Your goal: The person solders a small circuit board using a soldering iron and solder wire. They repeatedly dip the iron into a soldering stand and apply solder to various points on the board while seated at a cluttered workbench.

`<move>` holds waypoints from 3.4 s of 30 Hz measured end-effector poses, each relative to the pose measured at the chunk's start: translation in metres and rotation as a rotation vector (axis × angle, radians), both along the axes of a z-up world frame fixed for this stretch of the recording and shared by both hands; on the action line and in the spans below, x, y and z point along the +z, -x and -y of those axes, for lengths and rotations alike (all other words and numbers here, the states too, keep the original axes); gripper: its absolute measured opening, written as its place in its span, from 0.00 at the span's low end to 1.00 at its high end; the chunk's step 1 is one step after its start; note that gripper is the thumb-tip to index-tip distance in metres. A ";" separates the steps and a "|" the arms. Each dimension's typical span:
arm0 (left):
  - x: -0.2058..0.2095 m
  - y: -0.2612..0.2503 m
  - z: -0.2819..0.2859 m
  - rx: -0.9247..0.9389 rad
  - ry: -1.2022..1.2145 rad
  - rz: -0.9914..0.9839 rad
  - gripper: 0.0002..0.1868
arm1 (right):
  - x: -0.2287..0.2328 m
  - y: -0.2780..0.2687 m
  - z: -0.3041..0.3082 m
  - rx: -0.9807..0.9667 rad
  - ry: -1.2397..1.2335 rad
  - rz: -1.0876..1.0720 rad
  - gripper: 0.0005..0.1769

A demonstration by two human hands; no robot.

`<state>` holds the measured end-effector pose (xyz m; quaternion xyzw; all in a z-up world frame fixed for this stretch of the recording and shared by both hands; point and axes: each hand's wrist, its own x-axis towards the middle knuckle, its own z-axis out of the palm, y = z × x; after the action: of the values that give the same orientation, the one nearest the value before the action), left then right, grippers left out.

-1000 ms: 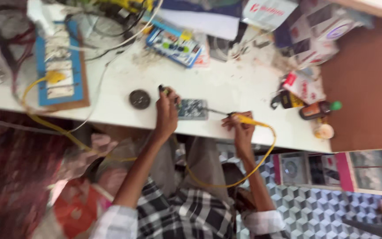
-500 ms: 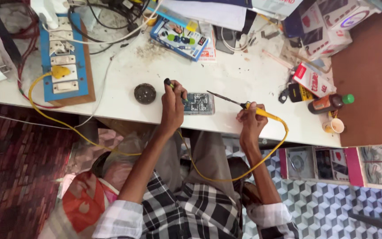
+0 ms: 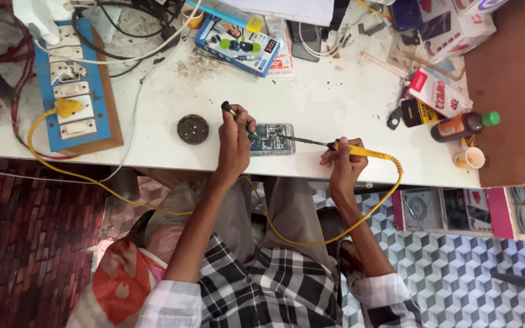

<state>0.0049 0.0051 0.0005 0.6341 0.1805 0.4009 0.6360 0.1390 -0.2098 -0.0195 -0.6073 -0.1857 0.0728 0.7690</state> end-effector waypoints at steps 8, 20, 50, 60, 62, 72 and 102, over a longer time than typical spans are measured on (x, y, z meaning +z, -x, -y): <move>0.006 -0.001 0.000 0.002 -0.011 0.016 0.08 | 0.015 0.008 -0.005 0.030 0.074 0.035 0.14; 0.003 0.001 0.001 0.019 -0.010 -0.032 0.11 | 0.021 0.011 -0.005 0.033 0.104 0.061 0.15; -0.002 -0.021 0.011 0.073 -0.044 0.033 0.12 | 0.024 0.015 -0.005 0.021 0.114 0.052 0.12; -0.008 -0.016 0.007 0.010 -0.142 -0.013 0.10 | 0.013 0.011 -0.004 -0.024 0.141 0.052 0.15; -0.007 -0.016 0.004 0.006 -0.125 -0.026 0.10 | 0.013 0.011 -0.007 -0.037 0.158 0.052 0.15; -0.014 -0.018 0.000 -0.003 -0.065 -0.039 0.12 | 0.014 0.014 -0.005 -0.015 0.136 0.037 0.15; -0.015 -0.013 0.006 -0.019 -0.154 -0.019 0.11 | 0.010 0.007 -0.003 0.011 0.109 0.027 0.14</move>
<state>0.0176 -0.0007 -0.0141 0.6867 0.1491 0.4015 0.5874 0.1320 -0.2063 -0.0091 -0.6483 -0.1949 0.0788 0.7318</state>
